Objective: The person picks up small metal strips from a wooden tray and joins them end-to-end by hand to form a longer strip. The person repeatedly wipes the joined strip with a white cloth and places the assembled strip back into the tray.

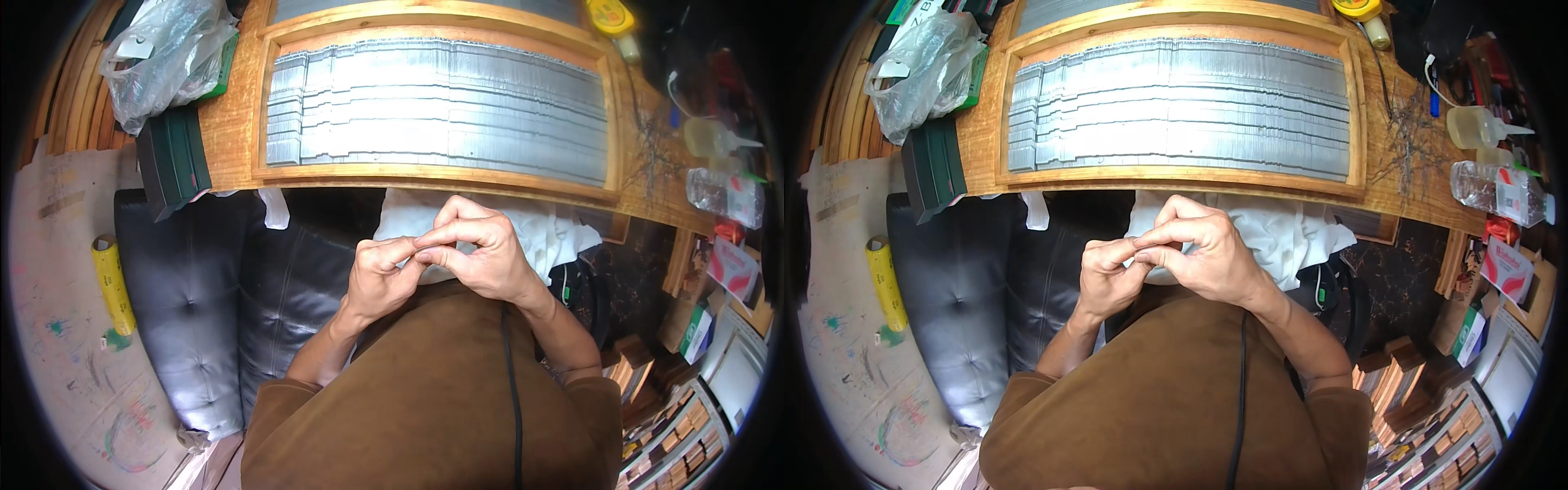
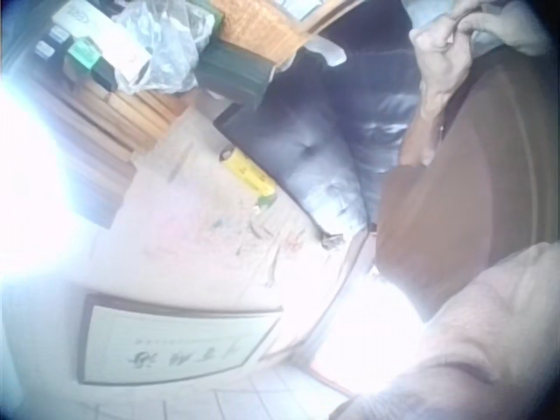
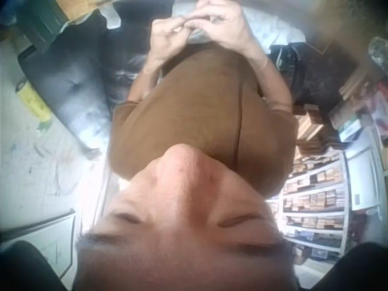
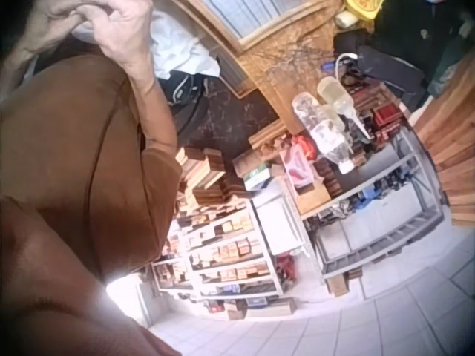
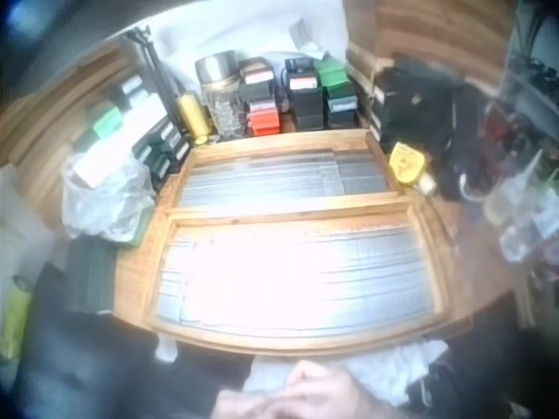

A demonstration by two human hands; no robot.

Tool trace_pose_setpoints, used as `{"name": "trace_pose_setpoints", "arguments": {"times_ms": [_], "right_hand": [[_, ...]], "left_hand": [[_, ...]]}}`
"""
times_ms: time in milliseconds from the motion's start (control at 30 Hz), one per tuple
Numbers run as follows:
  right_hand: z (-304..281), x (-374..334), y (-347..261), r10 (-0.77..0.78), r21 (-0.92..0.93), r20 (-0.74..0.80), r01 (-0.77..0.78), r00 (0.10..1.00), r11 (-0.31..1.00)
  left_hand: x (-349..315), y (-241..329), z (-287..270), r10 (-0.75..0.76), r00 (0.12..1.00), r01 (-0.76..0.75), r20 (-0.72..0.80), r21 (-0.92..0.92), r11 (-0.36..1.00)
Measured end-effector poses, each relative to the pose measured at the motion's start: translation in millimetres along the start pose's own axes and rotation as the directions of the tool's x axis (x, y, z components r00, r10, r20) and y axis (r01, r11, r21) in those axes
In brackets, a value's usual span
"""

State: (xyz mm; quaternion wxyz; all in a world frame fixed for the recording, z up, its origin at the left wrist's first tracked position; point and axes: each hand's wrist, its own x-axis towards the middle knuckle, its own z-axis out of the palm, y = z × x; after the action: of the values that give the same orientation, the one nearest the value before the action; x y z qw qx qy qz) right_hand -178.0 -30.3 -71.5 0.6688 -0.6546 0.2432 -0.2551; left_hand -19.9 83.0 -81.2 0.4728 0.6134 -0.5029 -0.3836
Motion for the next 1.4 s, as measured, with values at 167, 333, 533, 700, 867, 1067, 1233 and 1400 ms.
{"name": "trace_pose_setpoints", "arguments": {"times_ms": [167,333,533,700,867,1067,1233,1400], "right_hand": [[-0.3,-0.1,-2.5,0.020,0.014,-0.007,-0.020,1.000,1.000],[-0.5,-0.6,-2.1,0.000,-0.022,-0.015,0.000,1.000,1.000],[-0.6,-4.2,-6.2,-0.030,-0.077,-0.054,0.026,0.998,0.997],[0.5,-9.6,-4.1,-0.046,-0.097,-0.118,0.035,0.992,0.995],[0.8,-10.8,-2.4,-0.085,-0.129,-0.156,0.065,0.984,0.989],[-0.4,-10.1,-5.9,-0.060,-0.161,-0.173,0.032,0.983,0.986],[0.6,-9.8,-5.4,-0.059,-0.155,-0.184,0.031,0.981,0.987],[2.1,-9.8,-3.1,-0.057,-0.145,-0.190,0.030,0.980,0.989]], "left_hand": [[0.3,0.4,-3.9,-0.024,0.998,0.025,0.066,-0.009,1.000],[0.9,0.9,-0.4,-0.056,0.997,0.057,0.050,-0.031,0.998],[6.0,8.9,-0.4,-0.071,0.993,0.076,0.090,-0.059,0.995],[7.3,-0.1,2.7,-0.032,0.993,0.043,0.114,-0.097,0.994],[14.4,-3.4,-0.9,-0.032,0.986,0.048,0.165,-0.096,0.994],[19.4,-6.0,1.8,-0.028,0.986,0.051,0.167,-0.138,0.989],[20.6,-8.6,2.8,-0.034,0.985,0.064,0.172,-0.169,0.984],[19.5,-9.9,1.9,-0.044,0.984,0.066,0.171,-0.125,0.990]]}}
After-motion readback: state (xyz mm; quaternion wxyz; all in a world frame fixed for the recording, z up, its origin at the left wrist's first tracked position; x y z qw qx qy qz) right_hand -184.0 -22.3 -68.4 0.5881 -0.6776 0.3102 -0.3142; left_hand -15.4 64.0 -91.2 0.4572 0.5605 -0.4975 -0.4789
